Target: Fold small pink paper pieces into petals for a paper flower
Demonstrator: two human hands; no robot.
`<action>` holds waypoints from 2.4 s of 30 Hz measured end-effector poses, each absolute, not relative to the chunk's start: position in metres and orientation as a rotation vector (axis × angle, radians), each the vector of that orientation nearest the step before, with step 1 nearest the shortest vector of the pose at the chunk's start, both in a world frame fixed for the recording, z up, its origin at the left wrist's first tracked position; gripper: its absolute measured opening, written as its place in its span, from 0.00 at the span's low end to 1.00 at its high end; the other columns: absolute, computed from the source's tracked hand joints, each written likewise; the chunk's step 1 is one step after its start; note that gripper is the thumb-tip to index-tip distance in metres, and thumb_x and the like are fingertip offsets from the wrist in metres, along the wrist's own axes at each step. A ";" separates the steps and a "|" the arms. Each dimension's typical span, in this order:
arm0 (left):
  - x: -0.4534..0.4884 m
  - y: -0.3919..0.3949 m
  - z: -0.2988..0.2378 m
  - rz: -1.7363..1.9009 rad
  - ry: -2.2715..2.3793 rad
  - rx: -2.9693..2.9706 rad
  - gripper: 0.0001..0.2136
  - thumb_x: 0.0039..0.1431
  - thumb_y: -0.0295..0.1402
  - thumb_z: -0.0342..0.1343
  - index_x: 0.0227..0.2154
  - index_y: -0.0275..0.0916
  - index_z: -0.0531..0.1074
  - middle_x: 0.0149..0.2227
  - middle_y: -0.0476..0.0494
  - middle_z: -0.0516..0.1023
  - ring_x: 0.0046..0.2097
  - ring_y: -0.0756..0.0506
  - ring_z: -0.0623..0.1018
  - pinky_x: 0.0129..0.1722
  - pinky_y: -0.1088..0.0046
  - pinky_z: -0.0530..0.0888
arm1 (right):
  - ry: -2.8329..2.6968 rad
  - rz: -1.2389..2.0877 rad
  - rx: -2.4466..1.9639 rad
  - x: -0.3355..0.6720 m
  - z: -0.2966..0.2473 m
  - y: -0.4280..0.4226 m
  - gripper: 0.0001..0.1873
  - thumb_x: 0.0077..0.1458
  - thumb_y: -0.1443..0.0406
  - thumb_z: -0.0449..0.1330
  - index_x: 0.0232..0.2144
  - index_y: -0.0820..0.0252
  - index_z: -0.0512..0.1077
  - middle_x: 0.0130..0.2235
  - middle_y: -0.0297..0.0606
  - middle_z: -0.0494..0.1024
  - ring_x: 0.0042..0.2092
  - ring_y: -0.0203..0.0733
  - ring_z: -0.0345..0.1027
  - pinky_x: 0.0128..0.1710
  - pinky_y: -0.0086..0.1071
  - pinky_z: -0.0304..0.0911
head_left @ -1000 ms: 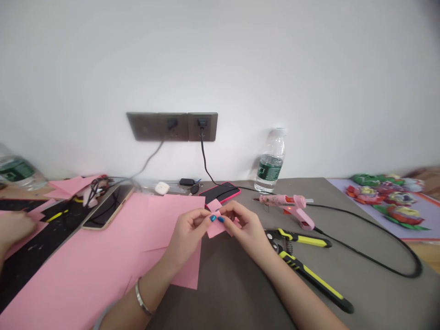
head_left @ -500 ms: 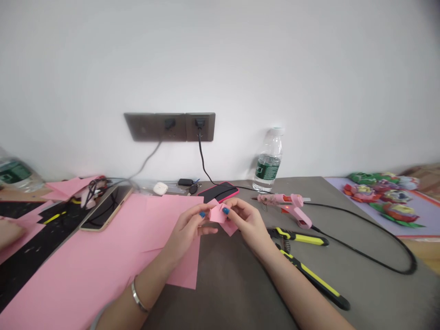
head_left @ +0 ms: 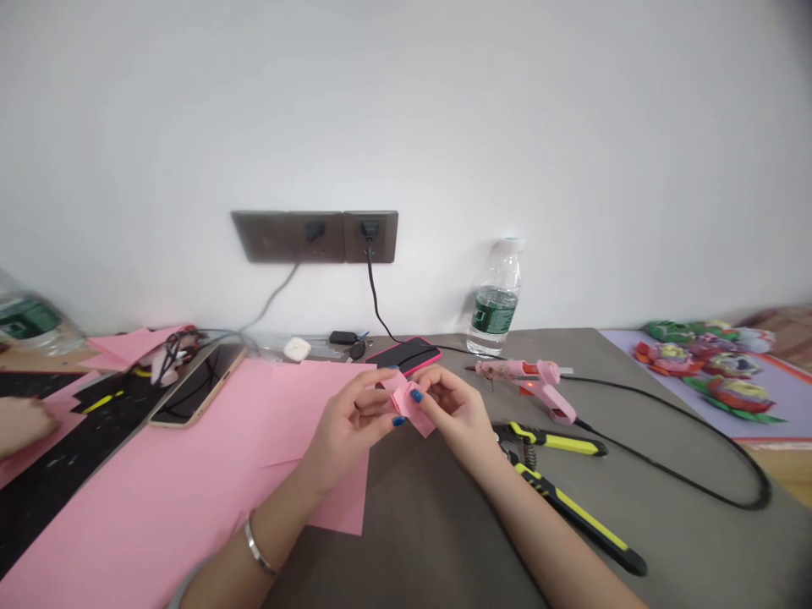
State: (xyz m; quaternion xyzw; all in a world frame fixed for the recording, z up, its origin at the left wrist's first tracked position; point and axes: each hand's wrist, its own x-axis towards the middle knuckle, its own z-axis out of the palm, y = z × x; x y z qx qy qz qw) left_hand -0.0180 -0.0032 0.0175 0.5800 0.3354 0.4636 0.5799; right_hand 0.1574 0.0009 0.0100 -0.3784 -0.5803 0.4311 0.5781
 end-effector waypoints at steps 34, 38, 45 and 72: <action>-0.013 -0.001 0.025 1.037 0.861 1.139 0.17 0.50 0.37 0.65 0.39 0.39 0.67 0.38 0.43 0.80 0.40 0.45 0.79 0.39 0.70 0.77 | -1.249 1.237 -0.952 0.156 0.006 0.003 0.18 0.50 0.51 0.66 0.27 0.58 0.68 0.23 0.30 0.69 0.23 0.34 0.61 0.21 0.27 0.57; -0.014 0.003 0.020 1.113 0.904 1.073 0.19 0.48 0.37 0.67 0.42 0.38 0.68 0.36 0.44 0.80 0.41 0.45 0.79 0.40 0.71 0.77 | -1.239 1.236 -0.913 0.155 0.006 0.003 0.17 0.51 0.53 0.65 0.27 0.58 0.67 0.25 0.31 0.70 0.25 0.34 0.64 0.25 0.28 0.62; -0.015 0.006 0.017 1.127 0.832 0.959 0.18 0.53 0.41 0.63 0.43 0.38 0.71 0.44 0.39 0.78 0.42 0.45 0.79 0.39 0.70 0.78 | -1.090 1.340 -0.788 0.156 0.000 0.006 0.15 0.50 0.57 0.68 0.33 0.57 0.68 0.31 0.31 0.73 0.27 0.32 0.68 0.28 0.28 0.67; -0.013 0.005 0.008 1.012 0.955 1.345 0.13 0.56 0.37 0.59 0.42 0.36 0.75 0.32 0.44 0.77 0.31 0.48 0.75 0.30 0.74 0.72 | -1.657 0.666 -0.948 0.154 0.000 0.004 0.06 0.56 0.71 0.57 0.32 0.57 0.73 0.32 0.36 0.71 0.31 0.39 0.64 0.31 0.31 0.60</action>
